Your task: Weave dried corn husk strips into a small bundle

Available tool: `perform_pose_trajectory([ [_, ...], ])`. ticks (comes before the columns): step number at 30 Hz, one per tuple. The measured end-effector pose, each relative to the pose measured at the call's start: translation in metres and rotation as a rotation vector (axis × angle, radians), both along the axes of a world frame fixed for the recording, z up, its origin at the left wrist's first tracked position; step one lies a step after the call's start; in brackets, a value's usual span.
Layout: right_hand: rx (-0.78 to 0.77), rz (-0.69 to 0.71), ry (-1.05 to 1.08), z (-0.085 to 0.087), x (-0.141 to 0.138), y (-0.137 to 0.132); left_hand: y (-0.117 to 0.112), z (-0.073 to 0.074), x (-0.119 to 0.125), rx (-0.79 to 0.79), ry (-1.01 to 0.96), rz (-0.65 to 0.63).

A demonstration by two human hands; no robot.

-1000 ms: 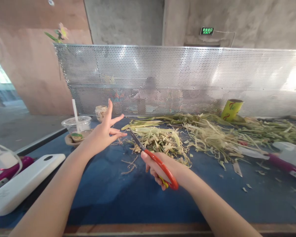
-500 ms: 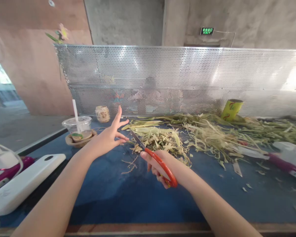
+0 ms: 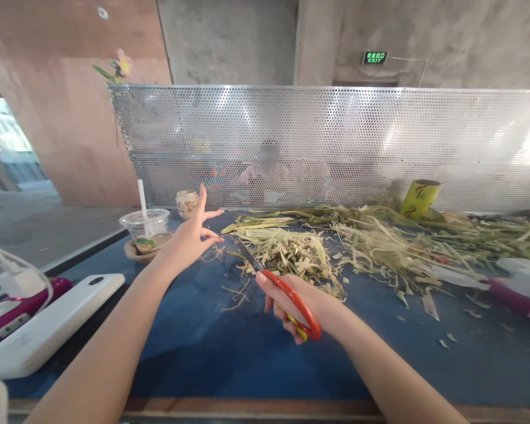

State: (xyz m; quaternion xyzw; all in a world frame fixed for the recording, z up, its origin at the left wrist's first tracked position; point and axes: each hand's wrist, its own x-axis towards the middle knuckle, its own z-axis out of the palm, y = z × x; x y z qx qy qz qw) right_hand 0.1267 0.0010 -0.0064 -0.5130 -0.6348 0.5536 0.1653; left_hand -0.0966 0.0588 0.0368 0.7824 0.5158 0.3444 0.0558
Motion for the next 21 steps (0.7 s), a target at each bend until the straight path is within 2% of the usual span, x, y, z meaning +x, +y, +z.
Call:
perform_pose_trajectory([
  [5,0.054,-0.068,0.088,-0.006,0.002,0.004,0.003,-0.001,-0.004,0.036,-0.041,0.066],
  [8,0.069,-0.122,0.151,-0.004,0.002,0.004,0.006,-0.003,-0.007,0.044,-0.075,0.104],
  [11,0.003,-0.082,0.140,0.002,0.002,0.002,0.004,-0.003,-0.006,0.070,-0.096,0.100],
  [15,-0.046,0.008,0.028,0.002,0.001,0.001,-0.001,-0.001,0.001,0.061,-0.069,0.004],
  [21,0.054,-0.034,-0.056,-0.011,0.005,0.008,-0.006,-0.002,0.012,-0.013,-0.016,-0.165],
])
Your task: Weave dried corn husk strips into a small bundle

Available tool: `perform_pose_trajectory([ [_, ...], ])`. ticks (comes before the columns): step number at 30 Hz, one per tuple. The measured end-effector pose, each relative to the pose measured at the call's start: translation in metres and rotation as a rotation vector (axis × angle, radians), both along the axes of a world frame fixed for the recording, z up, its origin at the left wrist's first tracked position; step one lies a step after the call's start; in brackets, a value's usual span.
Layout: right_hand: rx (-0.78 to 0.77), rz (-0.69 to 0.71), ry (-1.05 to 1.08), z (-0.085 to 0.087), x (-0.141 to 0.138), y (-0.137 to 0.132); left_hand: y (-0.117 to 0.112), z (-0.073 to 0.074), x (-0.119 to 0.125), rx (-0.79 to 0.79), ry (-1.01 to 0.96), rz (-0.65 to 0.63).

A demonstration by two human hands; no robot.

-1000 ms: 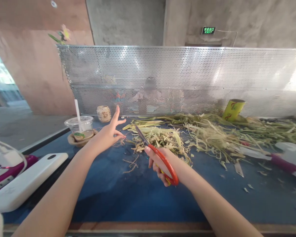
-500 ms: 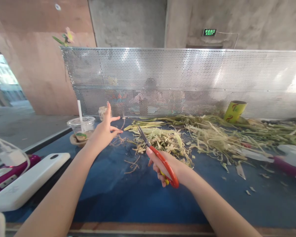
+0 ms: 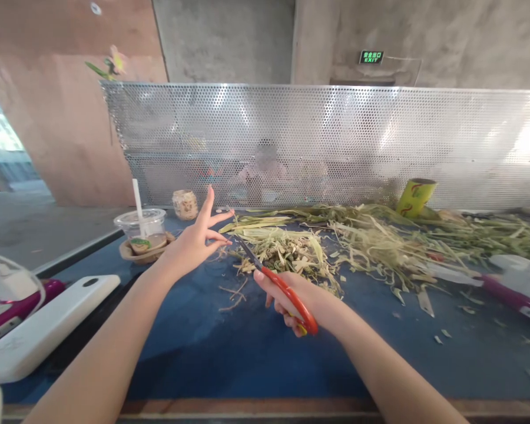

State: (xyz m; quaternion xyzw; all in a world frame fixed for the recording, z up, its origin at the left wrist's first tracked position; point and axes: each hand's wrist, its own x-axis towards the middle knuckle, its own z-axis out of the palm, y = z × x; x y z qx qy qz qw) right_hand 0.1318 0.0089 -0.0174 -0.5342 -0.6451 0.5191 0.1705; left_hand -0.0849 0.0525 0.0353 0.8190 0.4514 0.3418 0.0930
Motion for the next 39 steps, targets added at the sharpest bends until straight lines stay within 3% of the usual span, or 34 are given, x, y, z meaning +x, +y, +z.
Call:
perform_pose_trajectory([
  [9,0.012,0.014,-0.048,0.005,-0.001,-0.003,0.003,-0.003,-0.002,-0.057,0.022,-0.048],
  [19,0.227,0.033,-0.228,0.011,0.004,-0.008,0.003,-0.002,-0.005,-0.065,0.048,-0.004],
  [39,0.103,-0.029,-0.238,0.015,-0.004,-0.007,-0.001,-0.002,0.003,-0.176,0.131,-0.115],
])
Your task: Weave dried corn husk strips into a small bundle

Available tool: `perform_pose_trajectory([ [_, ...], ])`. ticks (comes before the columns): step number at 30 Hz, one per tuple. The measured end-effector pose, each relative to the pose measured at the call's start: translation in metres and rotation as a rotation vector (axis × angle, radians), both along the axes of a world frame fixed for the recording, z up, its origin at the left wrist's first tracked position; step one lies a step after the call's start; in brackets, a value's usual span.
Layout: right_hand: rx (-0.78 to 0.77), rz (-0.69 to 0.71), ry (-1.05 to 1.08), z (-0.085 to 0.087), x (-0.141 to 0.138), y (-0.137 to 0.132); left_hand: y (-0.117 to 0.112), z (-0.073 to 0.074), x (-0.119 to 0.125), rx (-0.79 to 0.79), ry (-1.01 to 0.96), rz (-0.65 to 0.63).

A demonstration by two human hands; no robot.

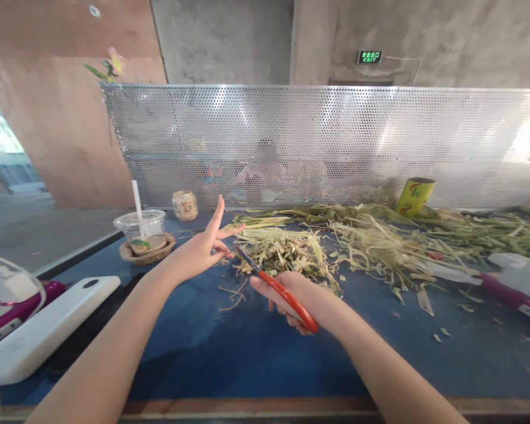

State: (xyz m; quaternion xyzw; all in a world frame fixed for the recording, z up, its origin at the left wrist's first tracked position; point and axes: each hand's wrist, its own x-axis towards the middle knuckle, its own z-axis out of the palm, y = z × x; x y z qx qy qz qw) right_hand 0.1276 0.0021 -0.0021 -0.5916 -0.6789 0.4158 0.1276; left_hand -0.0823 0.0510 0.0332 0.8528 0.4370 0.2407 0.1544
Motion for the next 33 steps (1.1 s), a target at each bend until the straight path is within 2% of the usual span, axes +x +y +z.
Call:
perform_pose_trajectory([
  [9,-0.049,-0.004,0.042,-0.008,0.002,0.004,-0.002,0.001,0.001,-0.026,0.001,-0.002],
  [18,-0.108,-0.036,-0.014,0.010,-0.005,-0.003,0.001,0.000,-0.003,-0.024,-0.007,-0.014],
  [28,-0.153,-0.040,0.036,0.015,-0.003,-0.005,0.002,0.002,-0.006,0.003,-0.008,0.038],
  [33,-0.185,-0.044,0.074,0.011,-0.003,-0.002,0.002,0.001,-0.006,-0.007,-0.016,0.036],
])
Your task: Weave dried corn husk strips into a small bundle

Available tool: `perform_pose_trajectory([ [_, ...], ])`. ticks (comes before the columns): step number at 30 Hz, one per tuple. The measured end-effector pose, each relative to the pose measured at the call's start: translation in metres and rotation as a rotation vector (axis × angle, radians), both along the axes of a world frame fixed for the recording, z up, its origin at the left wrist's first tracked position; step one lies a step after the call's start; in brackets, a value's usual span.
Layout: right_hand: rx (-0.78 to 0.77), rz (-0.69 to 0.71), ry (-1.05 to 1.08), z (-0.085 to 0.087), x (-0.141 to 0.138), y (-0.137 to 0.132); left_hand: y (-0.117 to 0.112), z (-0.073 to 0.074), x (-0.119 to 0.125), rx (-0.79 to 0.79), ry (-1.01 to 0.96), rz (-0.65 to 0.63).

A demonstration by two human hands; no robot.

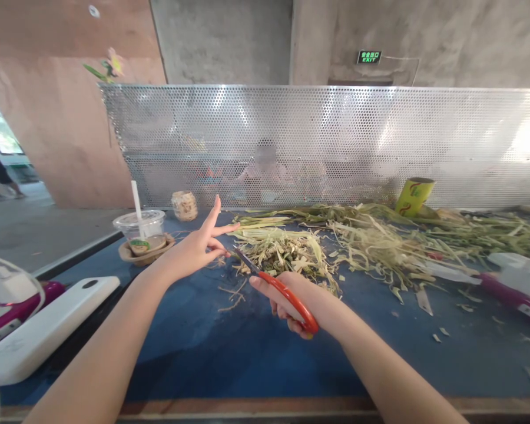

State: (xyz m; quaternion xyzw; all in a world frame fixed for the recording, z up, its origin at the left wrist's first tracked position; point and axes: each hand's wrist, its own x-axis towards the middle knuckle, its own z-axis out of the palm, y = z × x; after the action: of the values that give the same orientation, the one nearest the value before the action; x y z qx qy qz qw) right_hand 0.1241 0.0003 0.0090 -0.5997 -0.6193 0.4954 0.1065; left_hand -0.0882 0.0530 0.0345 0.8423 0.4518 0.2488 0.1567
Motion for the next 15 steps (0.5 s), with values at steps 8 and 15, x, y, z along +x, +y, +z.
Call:
perform_pose_trajectory([
  [8,-0.008,0.006,0.047,0.002,0.002,-0.002,-0.002,0.001,0.000,-0.012,0.006,-0.034],
  [15,-0.058,-0.014,0.001,0.011,-0.001,-0.004,0.000,-0.002,0.002,-0.138,0.016,0.007],
])
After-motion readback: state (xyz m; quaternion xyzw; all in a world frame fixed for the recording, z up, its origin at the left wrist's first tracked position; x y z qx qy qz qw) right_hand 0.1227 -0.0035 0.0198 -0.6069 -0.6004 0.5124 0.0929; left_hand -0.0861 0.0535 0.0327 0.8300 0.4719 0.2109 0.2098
